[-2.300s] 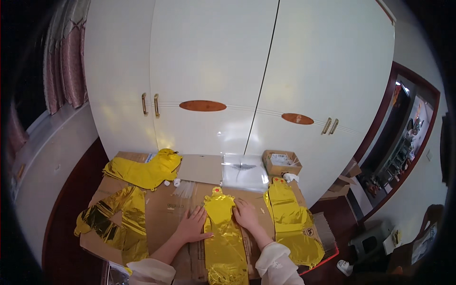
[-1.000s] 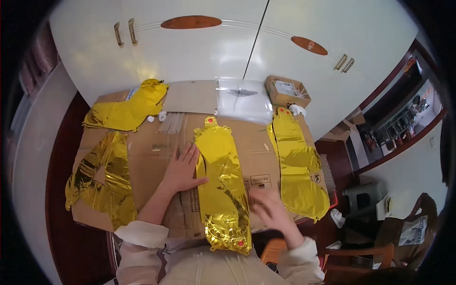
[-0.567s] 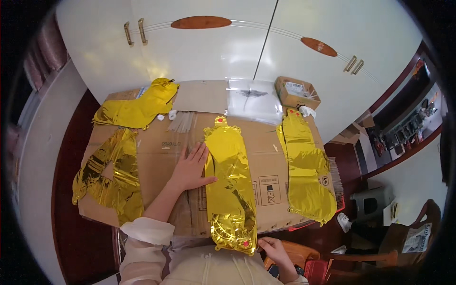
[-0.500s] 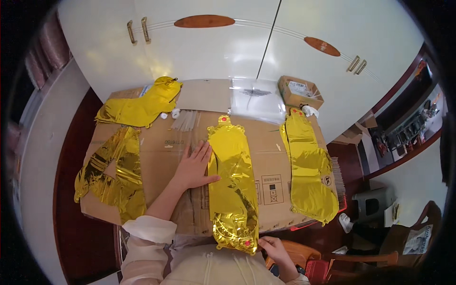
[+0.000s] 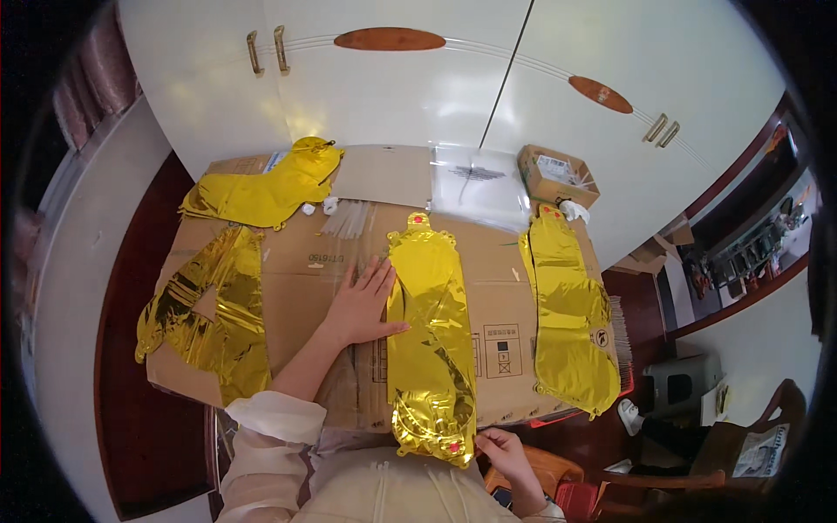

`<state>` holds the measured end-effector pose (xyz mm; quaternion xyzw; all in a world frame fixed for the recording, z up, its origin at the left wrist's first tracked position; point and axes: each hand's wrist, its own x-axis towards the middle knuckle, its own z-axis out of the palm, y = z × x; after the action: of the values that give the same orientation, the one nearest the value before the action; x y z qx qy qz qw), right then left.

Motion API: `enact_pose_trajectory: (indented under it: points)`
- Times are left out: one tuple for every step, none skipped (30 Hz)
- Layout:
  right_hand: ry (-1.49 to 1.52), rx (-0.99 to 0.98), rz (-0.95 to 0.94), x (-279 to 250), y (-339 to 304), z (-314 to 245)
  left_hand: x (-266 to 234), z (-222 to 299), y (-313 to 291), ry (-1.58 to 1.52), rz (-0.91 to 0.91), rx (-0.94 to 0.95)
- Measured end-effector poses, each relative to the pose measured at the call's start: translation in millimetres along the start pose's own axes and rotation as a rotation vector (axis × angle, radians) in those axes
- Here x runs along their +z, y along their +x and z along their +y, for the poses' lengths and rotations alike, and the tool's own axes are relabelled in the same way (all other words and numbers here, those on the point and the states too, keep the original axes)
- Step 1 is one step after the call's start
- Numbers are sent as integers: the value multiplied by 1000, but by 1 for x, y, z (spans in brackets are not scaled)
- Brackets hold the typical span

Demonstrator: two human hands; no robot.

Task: Folding gold foil pouches and applying labels to them on a flat surface.

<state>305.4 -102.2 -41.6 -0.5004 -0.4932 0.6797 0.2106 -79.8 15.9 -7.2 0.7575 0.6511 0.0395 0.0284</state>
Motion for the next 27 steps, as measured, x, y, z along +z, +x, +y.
enact_pose_trajectory:
  points:
    - [-21,2,9,-1,0,-3,0,0,1,2,-3,0]
    - [-44,6,17,-1,-1,-8,1,0,1,4,-4,0]
    - [-190,-16,64,-3,-3,-13,1,-1,0,6,-6,0]
    - [-337,-38,113,-6,-5,-18,2,-1,0,7,-7,1]
    - [-485,-57,159,-7,-9,-25,2,-1,1,3,-10,0]
    - [-522,-127,205,-6,-11,-38,2,-2,0,4,-16,-5]
    - [-558,-197,251,-4,-14,-57,3,-2,-1,5,-23,-11]
    - [-590,-268,290,-1,-17,-74,1,-1,-3,4,-43,-20]
    - [-626,-443,302,2,-16,-87,-1,0,-2,2,-55,-25]
    - [-659,-618,312,6,-15,-99,-2,1,-1,0,-67,-32]
    - [-689,-801,315,11,-13,-116,-3,1,0,11,-63,-26]
    - [-604,-907,247,20,-18,-137,-1,2,1,24,-61,-23]
    - [-529,-1011,124,27,-22,-150,-1,1,2,38,-59,-15]
    - [-452,-1103,6,33,-28,-162,0,0,3,31,-53,-15]
    - [-350,-1166,-156,39,-31,-175,1,-1,3,23,-48,-14]
    - [-218,-1205,-343,45,-30,-185,3,-2,1,13,-45,-19]
    - [-86,-1221,-520,55,-29,-195,2,-2,-1,1,-39,-23]
    - [20,-1213,-652,63,-30,-199,3,-2,-4,-10,-34,-27]
    - [99,-1203,-735,71,-29,-200,1,-3,-1,-15,-26,-23]
    - [146,-1187,-799,76,-28,-199,0,-3,-2,-7,-26,-15]
    - [179,-1170,-832,80,-29,-198,-2,-1,-1,1,-27,-8]
    - [201,-1159,-854,83,-29,-197,-4,0,1,9,-28,0]
    - [224,-1144,-873,84,-28,-195,-2,0,0,14,-13,-1]
    - [243,-1131,-890,85,-27,-195,1,0,-1,20,2,-2]
    - [255,-1125,-906,87,-26,-195,2,-2,-2,26,17,-2]
    - [266,-1112,-918,87,-25,-196,2,-1,-2,24,7,-6]
    - [273,-1106,-926,88,-24,-194,1,-1,-1,24,-2,-10]
